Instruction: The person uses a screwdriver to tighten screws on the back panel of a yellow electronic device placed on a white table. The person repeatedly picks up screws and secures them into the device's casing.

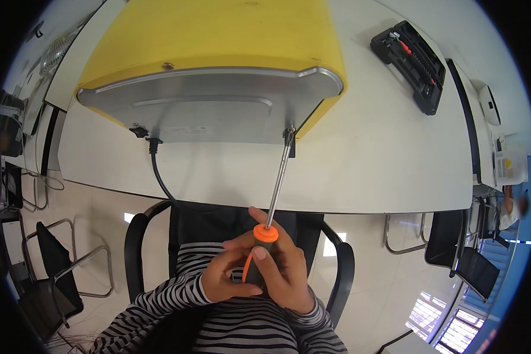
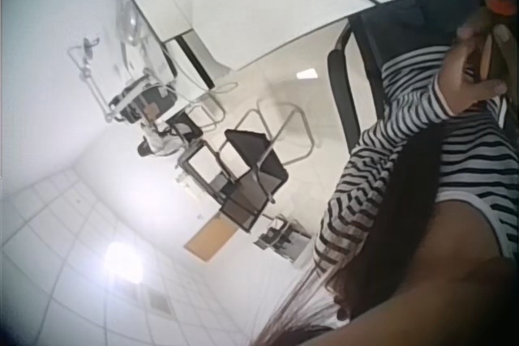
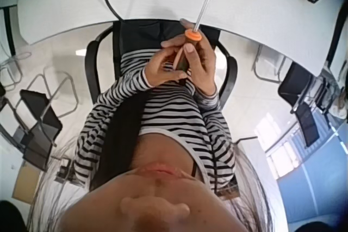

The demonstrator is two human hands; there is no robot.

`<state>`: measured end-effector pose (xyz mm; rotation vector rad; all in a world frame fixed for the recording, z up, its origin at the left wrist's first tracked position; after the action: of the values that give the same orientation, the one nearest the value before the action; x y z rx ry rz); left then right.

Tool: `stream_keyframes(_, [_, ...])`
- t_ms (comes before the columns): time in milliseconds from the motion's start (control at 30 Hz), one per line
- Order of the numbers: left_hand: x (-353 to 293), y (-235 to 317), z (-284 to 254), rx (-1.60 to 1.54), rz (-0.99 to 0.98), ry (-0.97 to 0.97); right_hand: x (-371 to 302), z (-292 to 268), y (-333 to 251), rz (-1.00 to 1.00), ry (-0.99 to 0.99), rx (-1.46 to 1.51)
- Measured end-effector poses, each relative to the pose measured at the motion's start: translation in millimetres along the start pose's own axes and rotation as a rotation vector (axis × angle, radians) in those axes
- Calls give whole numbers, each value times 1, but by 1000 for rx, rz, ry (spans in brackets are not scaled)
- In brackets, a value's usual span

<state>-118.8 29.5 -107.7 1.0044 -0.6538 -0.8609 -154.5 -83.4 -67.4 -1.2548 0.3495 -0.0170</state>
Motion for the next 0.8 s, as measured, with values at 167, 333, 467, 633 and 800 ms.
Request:
stream_keyframes(167, [-8, -9, -5, -746, -183, -214, 4, -1, 1, 20, -143, -4])
stream_keyframes(333, [-4, 1, -9, -695, -150, -216, 5, -5, 4, 129, -275, 307])
stream_keyframes(467, [-4, 7, -1, -250, -85, 17, 1, -2, 2, 27, -65, -17])
stream_keyframes(633, [-2, 4, 6, -131, 13, 115, 2, 0, 3, 56, -23, -19])
stream_keyframes(800, [-3, 5, 1, -575, -159, -114, 8, 0, 1, 40, -240, 114])
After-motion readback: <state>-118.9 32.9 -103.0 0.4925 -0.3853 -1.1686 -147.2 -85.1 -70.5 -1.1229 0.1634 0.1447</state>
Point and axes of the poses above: each hand's wrist, its own x-axis towards the middle knuckle, its own z-axis out of the palm, y = z × x, the point moved 2 cm from there along x, towards the middle knuckle, and after that the axes turned 10 degrees about z, right-handed, at the moved point
